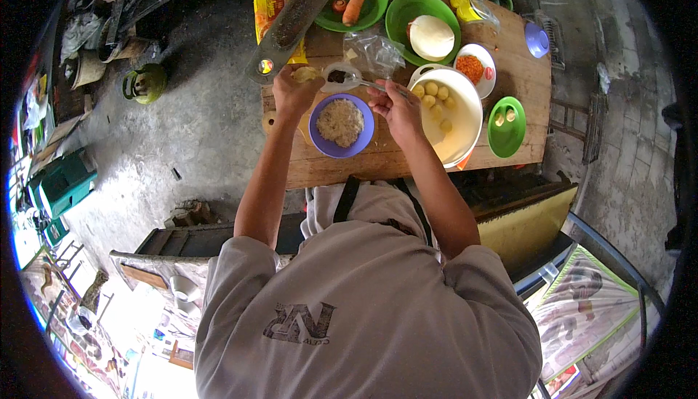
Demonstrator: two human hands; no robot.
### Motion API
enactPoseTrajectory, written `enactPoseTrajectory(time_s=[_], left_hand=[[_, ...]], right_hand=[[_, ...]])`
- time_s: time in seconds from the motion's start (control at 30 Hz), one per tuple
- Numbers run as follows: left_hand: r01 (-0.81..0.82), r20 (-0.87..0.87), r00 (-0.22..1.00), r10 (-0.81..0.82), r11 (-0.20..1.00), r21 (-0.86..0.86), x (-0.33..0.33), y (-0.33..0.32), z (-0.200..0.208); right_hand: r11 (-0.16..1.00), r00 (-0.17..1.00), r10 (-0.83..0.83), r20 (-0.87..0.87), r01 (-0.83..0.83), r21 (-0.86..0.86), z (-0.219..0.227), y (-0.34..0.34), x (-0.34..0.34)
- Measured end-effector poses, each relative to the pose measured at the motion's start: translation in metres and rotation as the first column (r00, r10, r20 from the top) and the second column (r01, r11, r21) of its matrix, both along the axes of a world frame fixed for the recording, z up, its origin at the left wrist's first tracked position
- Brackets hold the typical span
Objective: The person opens a small packet, scoops a dark paste onto a round dough piece, and places a boiled potato on top. They repeat this process with additional dough pieces, potatoes, and paste, arranging the assembled items on a green plate.
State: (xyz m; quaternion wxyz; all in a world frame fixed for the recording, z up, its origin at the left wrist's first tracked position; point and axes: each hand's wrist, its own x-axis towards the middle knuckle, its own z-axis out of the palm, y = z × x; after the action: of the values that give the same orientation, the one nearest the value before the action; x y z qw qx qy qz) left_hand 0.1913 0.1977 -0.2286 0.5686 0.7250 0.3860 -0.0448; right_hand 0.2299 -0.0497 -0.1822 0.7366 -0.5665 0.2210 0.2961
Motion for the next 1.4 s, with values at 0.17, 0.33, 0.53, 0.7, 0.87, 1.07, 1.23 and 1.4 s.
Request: enactPoseTrajectory(time_s=[0.17,0.33,0.53,0.7,0.87,1.07,1.23,1.4], left_hand=[[-0.005,0.010,1.000,0.005,1.000,0.005,-0.002,-0.001,0.002],[-0.006,0.050,0.999,0.006,1.000,-0.001,-0.001,0.002,-0.005],[0.007,0.044,0.999,-0.007,1.000,0.001,0.002,0.004,-0.017],[0.011,0.208,0.977,0.043,0.968,-0.252,0.001,0.006,-0.013],[0.017,0.198,0.980,0.036,0.965,-0.262,0.002,0.005,-0.006],[-0.024,0.172,0.983,0.068,0.968,-0.249,0.002,0.002,-0.007],[-0.005,0.215,0.975,0.060,0.969,-0.246,-0.003,0.001,-0.006],[-0.177,0.209,0.932,0.296,0.875,-0.450,-0.013,0.003,0.002]], right_hand=[[0.999,0.999,-0.025,-0.034,0.027,0.041,0.001,-0.001,0.002],[0.998,0.998,0.050,0.025,-0.051,0.029,0.000,-0.004,0.003],[0.993,0.990,0.116,0.077,-0.117,-0.002,0.002,-0.008,0.006],[0.992,0.988,0.117,0.101,-0.121,0.035,0.007,-0.007,0.005],[0.994,0.990,0.098,0.104,-0.103,0.048,0.010,-0.004,0.006],[0.996,0.994,0.077,0.074,-0.081,0.049,0.016,-0.005,0.009],[0.998,0.996,0.038,0.085,-0.043,0.053,0.022,-0.013,0.007],[0.997,0.992,0.041,0.120,-0.049,0.064,0.027,-0.023,0.007]])
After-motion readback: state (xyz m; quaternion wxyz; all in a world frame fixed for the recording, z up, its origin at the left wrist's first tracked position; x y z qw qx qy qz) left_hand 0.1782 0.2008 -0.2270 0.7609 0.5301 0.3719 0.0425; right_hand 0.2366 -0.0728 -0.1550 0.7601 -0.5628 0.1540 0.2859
